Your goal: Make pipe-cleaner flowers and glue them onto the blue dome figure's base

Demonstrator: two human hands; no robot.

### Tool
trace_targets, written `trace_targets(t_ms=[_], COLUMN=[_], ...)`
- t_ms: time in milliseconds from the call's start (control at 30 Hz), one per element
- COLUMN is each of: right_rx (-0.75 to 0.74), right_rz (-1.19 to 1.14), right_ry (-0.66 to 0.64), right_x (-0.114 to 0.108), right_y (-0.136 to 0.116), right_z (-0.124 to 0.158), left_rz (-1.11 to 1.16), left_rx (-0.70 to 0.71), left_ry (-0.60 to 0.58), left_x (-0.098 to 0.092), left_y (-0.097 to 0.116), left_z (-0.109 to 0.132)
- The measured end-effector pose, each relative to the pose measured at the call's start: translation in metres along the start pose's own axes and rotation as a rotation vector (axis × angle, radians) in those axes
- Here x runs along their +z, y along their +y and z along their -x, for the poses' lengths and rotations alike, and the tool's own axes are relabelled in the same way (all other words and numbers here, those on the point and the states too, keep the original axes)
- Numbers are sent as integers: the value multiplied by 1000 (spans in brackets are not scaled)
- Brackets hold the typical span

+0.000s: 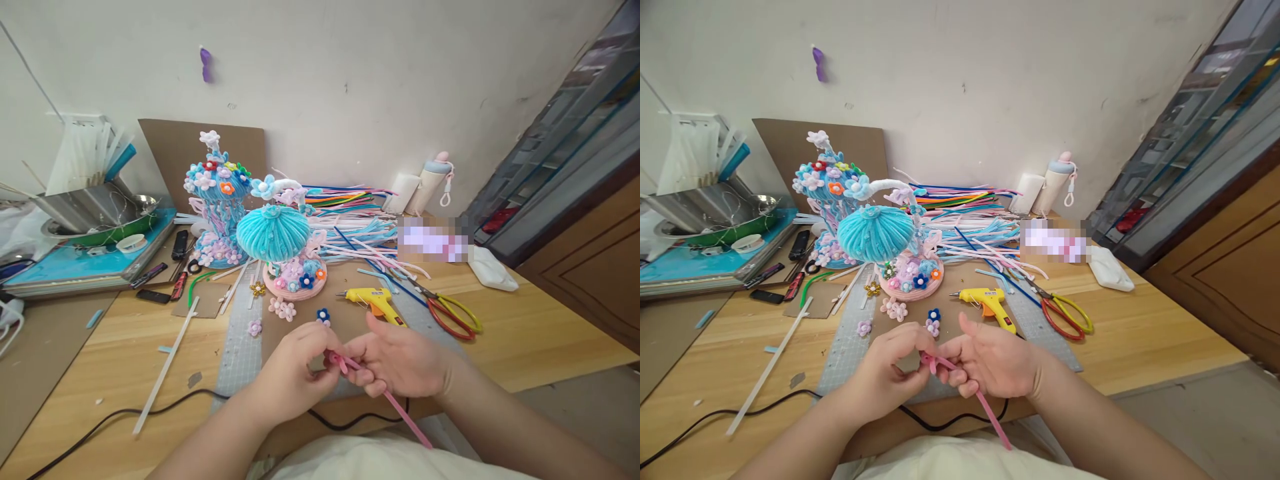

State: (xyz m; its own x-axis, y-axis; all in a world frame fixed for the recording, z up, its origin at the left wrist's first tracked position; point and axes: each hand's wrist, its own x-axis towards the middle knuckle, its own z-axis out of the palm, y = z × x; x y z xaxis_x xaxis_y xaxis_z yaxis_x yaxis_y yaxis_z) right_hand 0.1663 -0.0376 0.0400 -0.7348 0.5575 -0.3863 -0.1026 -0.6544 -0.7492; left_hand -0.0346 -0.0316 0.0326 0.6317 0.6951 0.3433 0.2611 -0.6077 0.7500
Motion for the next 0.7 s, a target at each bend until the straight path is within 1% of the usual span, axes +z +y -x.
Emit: trace_targets(t_ms=[67,167,200,267,367,500,600,700], right_rx=[-95,-269,-297,-322,-364,-447,-439,-436], right_rz=[178,595,711,865,952,962,986,1037], right_ry=[120,331,375,425,469,479,464,486], right_x=[1,6,8,10,10,8,11,15], right_y=[6,13,15,16,16,18,18,19], right_z=[-3,-7,-8,-9,-11,-12,-11,-10], left_rz=[-25,-112,-134,-145,-124,-106,-129,-164], left_rx=[8,23,25,18,-16,-36,-26,-22], left_ry=[-15,-28,-25,-9,25,54,27,-23], left_x=[0,1,2,2,2,1,2,2], left_y=[-1,-4,-4,-5,-5,-4,-6,-7], left_z=[0,0,0,-1,-1,-1,-1,-1])
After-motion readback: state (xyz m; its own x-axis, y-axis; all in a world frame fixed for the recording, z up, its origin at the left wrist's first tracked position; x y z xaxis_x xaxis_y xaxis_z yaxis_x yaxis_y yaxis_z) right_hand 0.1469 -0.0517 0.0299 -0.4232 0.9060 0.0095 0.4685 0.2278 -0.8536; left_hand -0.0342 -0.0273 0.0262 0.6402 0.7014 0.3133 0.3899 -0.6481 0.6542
